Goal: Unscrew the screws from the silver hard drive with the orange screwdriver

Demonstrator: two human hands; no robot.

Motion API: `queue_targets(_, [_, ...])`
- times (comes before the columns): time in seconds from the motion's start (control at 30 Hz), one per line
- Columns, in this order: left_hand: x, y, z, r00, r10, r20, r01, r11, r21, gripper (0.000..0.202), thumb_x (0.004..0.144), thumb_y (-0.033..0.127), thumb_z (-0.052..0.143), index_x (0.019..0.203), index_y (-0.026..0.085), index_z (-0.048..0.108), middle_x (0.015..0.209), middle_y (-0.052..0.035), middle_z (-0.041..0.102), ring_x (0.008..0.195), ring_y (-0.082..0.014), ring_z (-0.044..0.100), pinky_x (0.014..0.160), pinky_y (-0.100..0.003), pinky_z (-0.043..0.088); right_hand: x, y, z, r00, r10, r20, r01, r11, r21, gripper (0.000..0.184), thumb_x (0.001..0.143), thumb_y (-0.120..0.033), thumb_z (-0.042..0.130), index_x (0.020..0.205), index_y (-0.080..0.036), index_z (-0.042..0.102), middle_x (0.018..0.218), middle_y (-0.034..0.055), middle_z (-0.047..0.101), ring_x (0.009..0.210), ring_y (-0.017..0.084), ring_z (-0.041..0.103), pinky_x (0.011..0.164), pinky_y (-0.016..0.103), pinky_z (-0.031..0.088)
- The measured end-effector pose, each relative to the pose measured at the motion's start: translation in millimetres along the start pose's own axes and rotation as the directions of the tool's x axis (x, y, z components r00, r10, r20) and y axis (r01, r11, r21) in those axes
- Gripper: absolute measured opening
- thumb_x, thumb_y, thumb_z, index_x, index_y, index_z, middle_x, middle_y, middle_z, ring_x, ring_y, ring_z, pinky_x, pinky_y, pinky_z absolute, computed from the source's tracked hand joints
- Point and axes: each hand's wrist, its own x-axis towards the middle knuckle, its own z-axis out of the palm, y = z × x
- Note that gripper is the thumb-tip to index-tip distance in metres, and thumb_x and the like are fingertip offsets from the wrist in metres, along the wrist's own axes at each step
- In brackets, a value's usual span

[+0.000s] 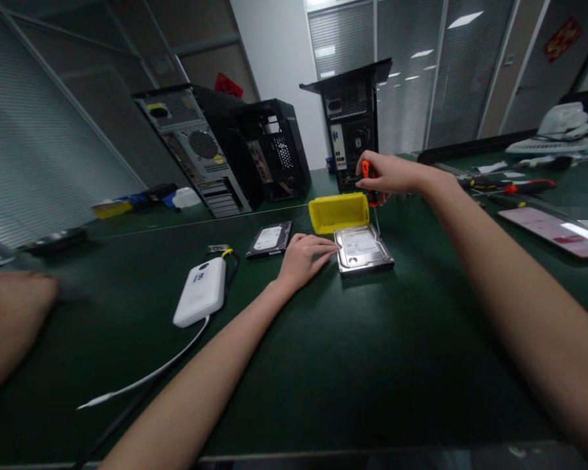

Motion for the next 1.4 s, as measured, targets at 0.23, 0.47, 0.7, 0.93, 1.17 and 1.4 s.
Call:
queue_targets(0.23, [-0.7,1.4,-0.5,1.000,0.020,-0.013,-0.020,1.000,0.003,0.022,0.091,0.031,0.051,0.100,0.027,0.071,0.106,-0.0022,0.071,0.096,-0.0186,0.063,0.086,-0.038,0.035,-2.5,-0.4,0.1,1.000,-0.016,-0.015,0.016,1.000,0.001,0.035,0.085,-0.033,0.058,0.114,-0.019,0.046,0.078,0.0074,0.063,0.056,0.017,0.061,0.048,0.030,0.052])
queue_targets(0.47, [-0.5,3.8,0.1,0.997,-0.037,-0.063,0.036,0.999,-0.014,0.023,0.090,0.034,0.052,0.104,0.026,0.069,0.106,-0.0025,0.071,0.097,-0.0194,0.062,0.086,-0.038,0.036,0.7,-0.6,-0.8,1.000,-0.002,0.018,0.002,1.000,0.008,0.039,0.085,-0.033,0.058,0.117,-0.017,0.043,0.085,0.0107,0.064,0.055,0.017,0.061,0.049,0.031,0.053])
queue_targets(0.7, [2.5,3.9,1.1,0.994,-0.106,-0.014,0.104,0.989,-0.105,0.023,0.088,0.033,0.055,0.106,0.028,0.068,0.111,-0.0023,0.070,0.102,-0.0214,0.060,0.089,-0.042,0.040,-3.1,0.2,0.5,1.000,-0.022,-0.020,0.022,1.000,-0.021,0.049,0.083,-0.028,0.059,0.125,-0.017,0.037,0.074,0.0067,0.062,0.054,0.017,0.060,0.052,0.031,0.053])
queue_targets(0.93, [4.8,-13.3,4.9,0.984,-0.165,0.071,0.180,0.900,-0.397,0.023,0.085,0.035,0.058,0.103,0.026,0.070,0.111,-0.0039,0.068,0.109,-0.0209,0.058,0.099,-0.042,0.041,-1.8,-9.6,0.6,0.990,-0.079,-0.116,0.086,0.995,0.055,0.049,0.083,-0.028,0.060,0.125,-0.020,0.035,0.084,0.0054,0.062,0.060,0.014,0.061,0.060,0.030,0.055])
queue_targets(1.17, [6.2,-18.0,7.3,0.969,-0.204,0.142,0.246,0.863,-0.442,0.025,0.084,0.036,0.060,0.104,0.024,0.068,0.112,-0.0055,0.067,0.109,-0.0219,0.059,0.094,-0.041,0.045,0.7,-30.5,23.8,0.978,-0.182,-0.101,0.197,0.967,0.162,0.037,0.089,-0.030,0.052,0.121,-0.020,0.035,0.083,0.0027,0.060,0.066,0.014,0.064,0.065,0.027,0.055])
queue_targets(1.4, [7.2,-20.4,13.2,0.970,-0.205,0.134,0.244,0.861,-0.447,0.025,0.083,0.036,0.061,0.101,0.021,0.068,0.108,-0.0070,0.067,0.101,-0.0216,0.061,0.086,-0.038,0.050,5.2,-31.8,37.6,0.980,-0.187,-0.060,0.196,0.962,0.189,0.036,0.088,-0.029,0.053,0.117,-0.022,0.035,0.083,0.0020,0.060,0.068,0.014,0.065,0.067,0.028,0.055])
